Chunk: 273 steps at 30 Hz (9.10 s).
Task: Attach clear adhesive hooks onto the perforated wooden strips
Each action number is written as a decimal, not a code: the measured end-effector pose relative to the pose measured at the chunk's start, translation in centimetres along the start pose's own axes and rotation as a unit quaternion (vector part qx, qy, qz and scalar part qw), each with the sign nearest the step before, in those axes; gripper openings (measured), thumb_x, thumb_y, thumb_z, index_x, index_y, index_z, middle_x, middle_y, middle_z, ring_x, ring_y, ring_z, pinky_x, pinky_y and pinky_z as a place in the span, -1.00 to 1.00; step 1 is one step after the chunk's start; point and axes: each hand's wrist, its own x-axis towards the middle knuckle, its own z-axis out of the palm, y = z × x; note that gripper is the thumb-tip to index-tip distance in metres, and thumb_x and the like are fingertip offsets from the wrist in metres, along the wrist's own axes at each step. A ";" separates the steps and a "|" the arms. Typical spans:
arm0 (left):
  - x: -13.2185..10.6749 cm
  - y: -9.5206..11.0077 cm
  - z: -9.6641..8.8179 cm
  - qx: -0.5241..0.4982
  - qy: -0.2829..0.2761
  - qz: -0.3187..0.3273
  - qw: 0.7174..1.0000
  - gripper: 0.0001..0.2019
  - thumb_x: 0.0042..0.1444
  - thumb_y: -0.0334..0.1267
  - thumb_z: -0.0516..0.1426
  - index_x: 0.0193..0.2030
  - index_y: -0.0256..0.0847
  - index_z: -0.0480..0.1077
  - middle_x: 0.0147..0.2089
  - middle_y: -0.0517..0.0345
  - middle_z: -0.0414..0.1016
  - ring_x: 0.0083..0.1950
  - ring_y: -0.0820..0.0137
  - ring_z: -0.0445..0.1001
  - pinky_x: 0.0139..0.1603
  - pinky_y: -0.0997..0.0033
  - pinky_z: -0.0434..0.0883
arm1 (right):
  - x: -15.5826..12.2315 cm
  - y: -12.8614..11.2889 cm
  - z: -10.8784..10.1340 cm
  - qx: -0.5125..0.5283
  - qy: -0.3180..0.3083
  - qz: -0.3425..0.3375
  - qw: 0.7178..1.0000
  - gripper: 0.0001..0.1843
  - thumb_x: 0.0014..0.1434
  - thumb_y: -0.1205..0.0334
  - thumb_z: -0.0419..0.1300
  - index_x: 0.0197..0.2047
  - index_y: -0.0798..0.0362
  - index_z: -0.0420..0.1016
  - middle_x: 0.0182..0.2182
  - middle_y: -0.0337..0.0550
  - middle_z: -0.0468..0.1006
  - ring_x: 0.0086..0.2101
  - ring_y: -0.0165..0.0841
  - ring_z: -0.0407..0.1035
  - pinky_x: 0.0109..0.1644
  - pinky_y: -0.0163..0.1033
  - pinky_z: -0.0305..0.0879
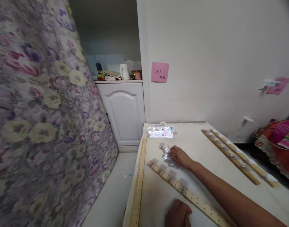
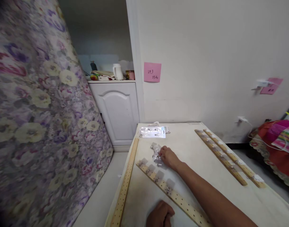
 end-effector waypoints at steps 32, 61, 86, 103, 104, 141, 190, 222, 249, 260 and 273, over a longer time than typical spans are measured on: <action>-0.9 10.5 -2.6 -0.167 0.124 -0.105 0.972 -0.77 0.14 -0.14 0.03 -0.13 -0.17 0.34 -0.27 0.16 0.41 -0.41 0.42 0.31 -0.37 0.46 0.27 | -17.8 0.8 -8.2 0.471 0.001 0.178 0.864 -0.92 -0.08 0.26 0.11 -0.51 0.08 0.36 -0.60 -0.30 0.33 -0.53 -0.46 0.13 -0.42 -0.34 -0.01; 2.0 13.6 4.2 -0.440 0.091 -0.264 0.853 -0.60 -0.08 0.03 0.20 -0.29 -0.32 0.41 -0.63 0.21 0.41 -0.65 0.50 0.33 -0.65 0.57 0.14 | -23.3 -1.0 -9.7 0.163 0.013 -0.063 0.985 -0.89 0.06 0.43 0.06 -0.38 0.02 0.24 -0.27 -0.16 0.34 -0.32 -0.38 0.28 -0.23 -0.26 0.23; 0.9 15.8 4.2 -0.574 0.152 -0.320 0.738 -0.66 -0.14 -0.10 0.31 -0.35 -0.33 0.39 -0.46 0.07 0.53 -0.50 0.49 0.49 -0.50 0.60 0.36 | -23.5 1.0 -6.6 0.378 -0.081 0.159 0.909 -0.87 0.03 0.18 0.13 -0.43 0.03 0.26 -0.62 -0.37 0.33 -0.65 -0.47 0.25 -0.59 -0.37 0.12; -0.1 12.6 4.0 -0.488 0.093 -0.326 0.804 -0.54 -0.10 0.08 0.19 -0.27 -0.34 0.43 -0.49 0.18 0.42 -0.63 0.53 0.32 -0.66 0.56 0.16 | -19.1 0.9 -5.5 0.302 -0.073 0.115 0.944 -0.83 0.05 0.14 0.09 -0.45 0.05 0.36 -0.60 -0.29 0.39 -0.55 -0.42 0.26 -0.45 -0.33 0.17; -0.1 12.3 3.7 -0.461 0.084 -0.321 0.823 -0.55 -0.07 0.07 0.17 -0.26 -0.33 0.43 -0.49 0.18 0.42 -0.63 0.51 0.32 -0.65 0.54 0.18 | -18.6 1.1 -5.5 0.292 -0.077 0.109 0.947 -0.83 0.05 0.14 0.09 -0.45 0.06 0.38 -0.58 -0.27 0.42 -0.52 -0.40 0.28 -0.42 -0.32 0.18; -2.1 9.7 3.0 0.174 0.113 0.006 0.978 -0.52 0.13 -0.54 -0.09 0.19 -0.20 0.20 -0.17 -0.02 0.39 -0.15 0.29 0.34 -0.19 0.28 0.41 | -15.5 2.8 -3.2 0.221 -0.103 0.075 0.967 -0.74 0.11 0.23 0.02 -0.32 0.07 0.54 -0.38 -0.12 0.59 -0.32 -0.26 0.43 -0.20 -0.22 0.26; -1.6 10.3 3.3 0.253 0.091 -0.030 0.963 -0.56 0.11 -0.52 -0.08 0.13 -0.20 0.25 -0.23 0.05 0.36 -0.20 0.30 0.34 -0.22 0.27 0.44 | -15.8 2.6 -3.4 0.207 -0.085 0.077 0.972 -0.76 0.11 0.23 0.01 -0.38 0.06 0.50 -0.41 -0.16 0.57 -0.34 -0.30 0.41 -0.24 -0.26 0.23; -1.7 11.1 3.0 0.282 0.064 -0.071 0.955 -0.47 -0.01 -0.58 -0.04 0.13 -0.15 0.25 -0.17 0.08 0.35 -0.12 0.31 0.33 -0.10 0.30 0.40 | -16.1 3.0 -2.2 0.238 -0.079 0.127 0.960 -0.75 -0.06 0.12 0.22 -0.31 0.08 0.44 -0.50 -0.26 0.47 -0.47 -0.40 0.31 -0.39 -0.33 0.18; -2.2 10.2 3.3 0.286 0.125 -0.019 0.950 -0.56 0.00 -0.55 -0.06 0.02 -0.17 0.29 -0.14 0.06 0.40 -0.10 0.28 0.37 -0.09 0.23 0.44 | -16.7 7.8 -7.2 0.316 0.044 0.159 0.934 -0.76 0.09 0.04 0.03 -0.43 0.03 0.31 -0.71 -0.35 0.31 -0.66 -0.43 0.16 -0.56 -0.33 0.06; -2.5 10.8 3.7 0.203 0.124 0.012 0.971 -0.59 0.01 -0.58 -0.07 -0.03 -0.19 0.31 -0.18 0.06 0.38 -0.14 0.29 0.33 -0.15 0.26 0.38 | -19.7 4.5 -8.1 0.366 -0.100 0.133 0.916 -0.75 0.08 0.08 0.10 -0.44 0.09 0.41 -0.64 -0.33 0.30 -0.61 -0.50 0.12 -0.54 -0.38 0.02; -3.1 10.4 4.5 0.179 0.124 0.033 0.975 -0.55 0.07 -0.55 -0.08 0.09 -0.19 0.26 -0.15 0.01 0.39 -0.12 0.27 0.32 -0.15 0.23 0.38 | -19.8 4.1 -5.7 0.257 -0.100 0.113 0.955 -0.80 0.06 0.20 0.07 -0.51 0.11 0.40 -0.57 -0.24 0.38 -0.47 -0.39 0.24 -0.38 -0.32 0.12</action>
